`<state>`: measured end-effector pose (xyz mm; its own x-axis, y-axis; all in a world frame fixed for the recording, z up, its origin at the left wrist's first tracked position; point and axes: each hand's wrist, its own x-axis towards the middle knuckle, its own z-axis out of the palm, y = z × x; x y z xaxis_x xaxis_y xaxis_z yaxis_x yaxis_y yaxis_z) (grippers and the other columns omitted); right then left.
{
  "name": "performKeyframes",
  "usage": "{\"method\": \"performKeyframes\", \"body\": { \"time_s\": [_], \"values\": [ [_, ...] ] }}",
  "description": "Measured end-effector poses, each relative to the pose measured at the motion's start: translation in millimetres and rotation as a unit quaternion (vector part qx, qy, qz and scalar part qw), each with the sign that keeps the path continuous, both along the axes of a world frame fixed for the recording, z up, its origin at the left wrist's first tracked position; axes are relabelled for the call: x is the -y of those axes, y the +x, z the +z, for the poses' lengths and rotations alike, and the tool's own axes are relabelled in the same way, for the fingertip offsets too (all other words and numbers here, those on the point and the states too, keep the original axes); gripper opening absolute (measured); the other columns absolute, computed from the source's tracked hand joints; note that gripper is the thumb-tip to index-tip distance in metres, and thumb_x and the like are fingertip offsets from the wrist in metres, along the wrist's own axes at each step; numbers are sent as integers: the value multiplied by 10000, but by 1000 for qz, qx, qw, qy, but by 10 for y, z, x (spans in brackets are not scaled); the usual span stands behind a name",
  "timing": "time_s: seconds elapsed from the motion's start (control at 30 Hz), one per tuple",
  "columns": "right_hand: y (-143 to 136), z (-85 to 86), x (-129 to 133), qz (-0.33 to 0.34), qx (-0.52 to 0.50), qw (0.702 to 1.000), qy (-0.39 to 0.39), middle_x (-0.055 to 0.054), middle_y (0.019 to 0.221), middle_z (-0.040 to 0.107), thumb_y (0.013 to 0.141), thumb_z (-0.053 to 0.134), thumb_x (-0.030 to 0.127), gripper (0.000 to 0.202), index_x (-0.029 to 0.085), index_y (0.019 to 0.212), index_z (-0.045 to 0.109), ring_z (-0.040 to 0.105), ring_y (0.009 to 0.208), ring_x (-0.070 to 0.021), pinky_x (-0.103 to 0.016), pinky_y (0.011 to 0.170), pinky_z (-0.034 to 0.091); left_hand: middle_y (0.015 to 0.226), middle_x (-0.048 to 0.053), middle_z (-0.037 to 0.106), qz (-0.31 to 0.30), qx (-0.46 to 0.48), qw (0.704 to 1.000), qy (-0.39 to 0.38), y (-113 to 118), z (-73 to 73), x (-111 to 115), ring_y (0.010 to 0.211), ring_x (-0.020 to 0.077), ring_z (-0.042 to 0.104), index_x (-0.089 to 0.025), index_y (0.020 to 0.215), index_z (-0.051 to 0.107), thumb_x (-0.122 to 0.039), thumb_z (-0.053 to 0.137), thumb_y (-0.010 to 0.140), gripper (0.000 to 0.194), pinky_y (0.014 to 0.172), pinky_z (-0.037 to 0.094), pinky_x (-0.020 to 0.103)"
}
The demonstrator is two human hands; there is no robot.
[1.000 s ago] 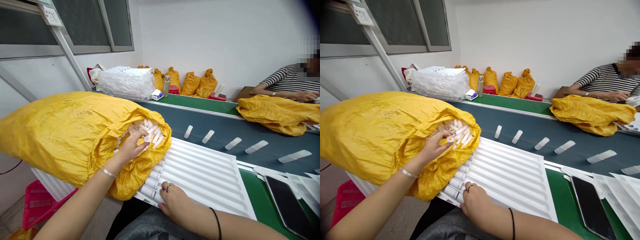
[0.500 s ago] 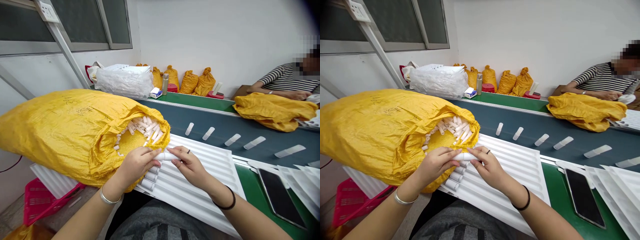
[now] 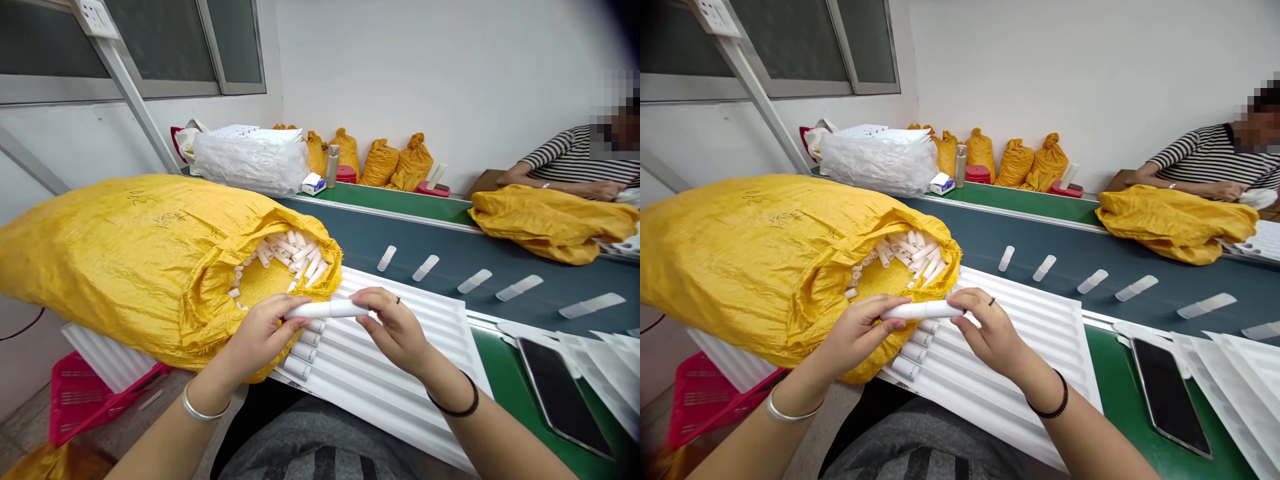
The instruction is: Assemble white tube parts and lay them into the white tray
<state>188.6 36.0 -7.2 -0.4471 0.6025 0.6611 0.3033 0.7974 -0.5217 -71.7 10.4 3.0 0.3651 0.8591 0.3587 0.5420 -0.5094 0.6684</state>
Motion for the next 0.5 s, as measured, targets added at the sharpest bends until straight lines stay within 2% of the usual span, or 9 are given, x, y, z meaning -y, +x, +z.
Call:
{"method": "performKeyframes", "body": {
  "time_s": [0.17, 0.3, 0.5],
  "values": [
    [18, -22, -7, -38, 1, 998, -48, -65, 946, 663, 914, 552, 233, 238, 244, 1151, 574, 616, 782, -178, -327, 706, 537, 1046, 69, 689, 9, -35, 992, 119, 44, -6, 46, 961, 176, 633, -184, 1209, 588, -215, 557, 914, 299, 874, 509, 293],
    [10, -24, 11, -50, -23, 988, -143, -49, 842, 653, 895, 589, 304, 228, 213, 1102, 618, 607, 692, -154, -289, 628, 532, 1049, 82, 671, 24, -53, 979, 198, 78, -11, 79, 963, 182, 617, -191, 1259, 555, -170, 550, 914, 345, 863, 516, 307],
    [-47, 29, 20, 4, -136, 931, -338, -15, 704, 626, 859, 635, 396, 288, 176, 1044, 631, 626, 599, -134, -260, 557, 553, 1060, 79, 660, 42, -71, 961, 263, 89, -20, 87, 947, 181, 614, -238, 1334, 485, -117, 555, 902, 453, 849, 524, 329]
  ]
}}
